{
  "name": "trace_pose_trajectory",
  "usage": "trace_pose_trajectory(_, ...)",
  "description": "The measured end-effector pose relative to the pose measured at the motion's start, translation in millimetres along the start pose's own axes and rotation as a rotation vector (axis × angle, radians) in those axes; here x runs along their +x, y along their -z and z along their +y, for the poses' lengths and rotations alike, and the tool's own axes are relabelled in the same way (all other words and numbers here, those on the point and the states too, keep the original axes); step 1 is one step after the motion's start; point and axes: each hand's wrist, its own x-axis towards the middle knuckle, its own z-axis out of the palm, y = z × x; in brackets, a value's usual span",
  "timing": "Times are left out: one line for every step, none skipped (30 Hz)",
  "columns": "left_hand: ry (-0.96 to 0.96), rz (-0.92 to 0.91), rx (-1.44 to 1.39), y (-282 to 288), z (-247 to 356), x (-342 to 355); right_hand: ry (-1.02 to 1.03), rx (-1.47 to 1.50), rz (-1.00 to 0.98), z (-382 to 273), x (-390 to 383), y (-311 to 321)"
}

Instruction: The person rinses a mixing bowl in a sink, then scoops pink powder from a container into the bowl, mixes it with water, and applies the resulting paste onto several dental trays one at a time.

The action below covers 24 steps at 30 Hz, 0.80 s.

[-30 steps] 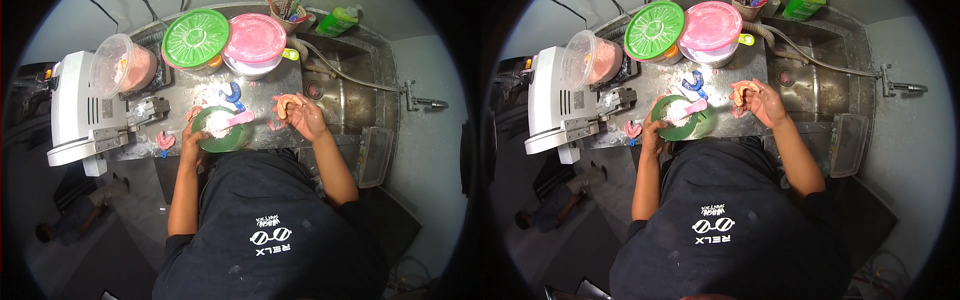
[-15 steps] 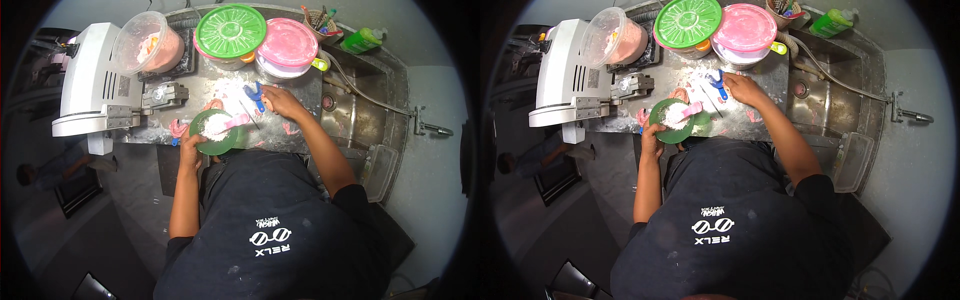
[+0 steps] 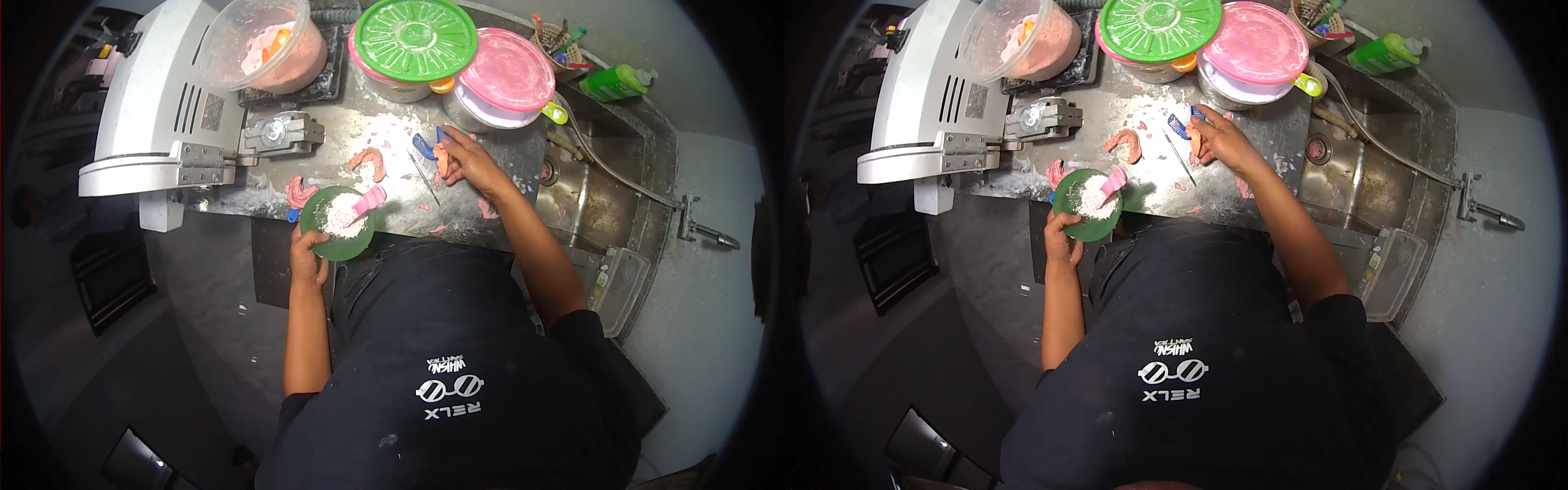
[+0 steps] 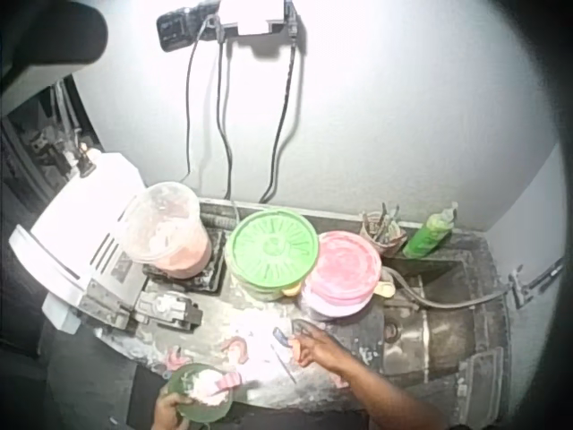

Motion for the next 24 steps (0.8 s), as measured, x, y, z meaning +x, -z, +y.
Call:
trace_pose_trajectory(-0.003,-0.001,-0.007,5,1,-1,-0.006,-0.191,0.066,-8,2,-3)
trace_pose_trajectory(0.004,-0.011,-0.021,10,2,-3,0.011,-0.185,0.013,-16,4,-7)
trace_pose_trajectory(-0.007,0.012,-0.023,14,2,-5,0.104,-0.474,0.071,-22,6,-11)
trace_pose_trajectory(-0.01,0.028,-0.033,18,3,-7,0.204,-0.763,0.14,-28,8,-17)
trace_pose_trajectory(-0.012,0.041,-0.041,21,3,-9,0.264,-0.842,0.126,-33,11,-20)
trace_pose_trajectory(-0.012,0.045,-0.047,23,2,-10,0.205,-0.858,0.118,-35,15,-28)
trace_pose_trajectory(-0.02,0.047,-0.071,26,1,-11,0.402,-0.964,0.09,-38,22,-36)
trace_pose_trajectory(-0.019,0.057,-0.096,28,0,-12,0.579,-1.08,0.07,-38,28,-44)
trace_pose_trajectory(-0.029,0.049,-0.098,30,-1,-12,0.6,-1.086,-0.012,-37,35,-51)
trace_pose_trajectory(-0.03,0.069,-0.107,32,-2,-13,0.596,-1.075,-0.031,-36,42,-60)
trace_pose_trajectory(-0.02,0.096,-0.121,34,-3,-14,0.698,-1.23,-0.058,-35,50,-69)
trace_pose_trajectory(-0.034,0.094,-0.121,36,-4,-15,0.76,-1.394,-0.088,-33,55,-77)
trace_pose_trajectory(-0.041,0.094,-0.125,38,-5,-16,0.868,-1.46,0.009,-29,58,-85)
trace_pose_trajectory(-0.049,0.094,-0.129,41,-6,-16,0.963,-1.431,0.027,-26,59,-91)
trace_pose_trajectory(-0.054,0.1,-0.134,43,-7,-18,1.013,-1.344,0.065,-22,57,-97)
trace_pose_trajectory(-0.052,0.093,-0.13,44,-8,-19,1.016,-1.273,0.106,-18,55,-103)
trace_pose_trajectory(-0.031,0.103,-0.123,45,-10,-21,0.964,-1.228,0.062,-14,51,-109)
trace_pose_trajectory(-0.042,0.085,-0.13,46,-11,-22,0.925,-1.254,0.038,-9,47,-114)
trace_pose_trajectory(-0.029,0.108,-0.129,46,-12,-22,0.858,-1.283,0.043,-4,44,-118)
trace_pose_trajectory(-0.005,0.131,-0.129,45,-13,-23,0.781,-1.316,0.04,1,41,-121)
trace_pose_trajectory(-0.009,0.118,-0.123,44,-14,-22,0.779,-1.263,0.089,5,39,-125)
trace_pose_trajectory(-0.01,0.115,-0.116,43,-14,-22,0.84,-1.235,0.133,9,37,-124)
trace_pose_trajectory(-0.008,0.118,-0.113,42,-14,-21,0.815,-1.183,0.099,13,35,-123)
trace_pose_trajectory(-0.009,0.106,-0.108,41,-13,-20,0.741,-1.144,0.066,15,33,-120)
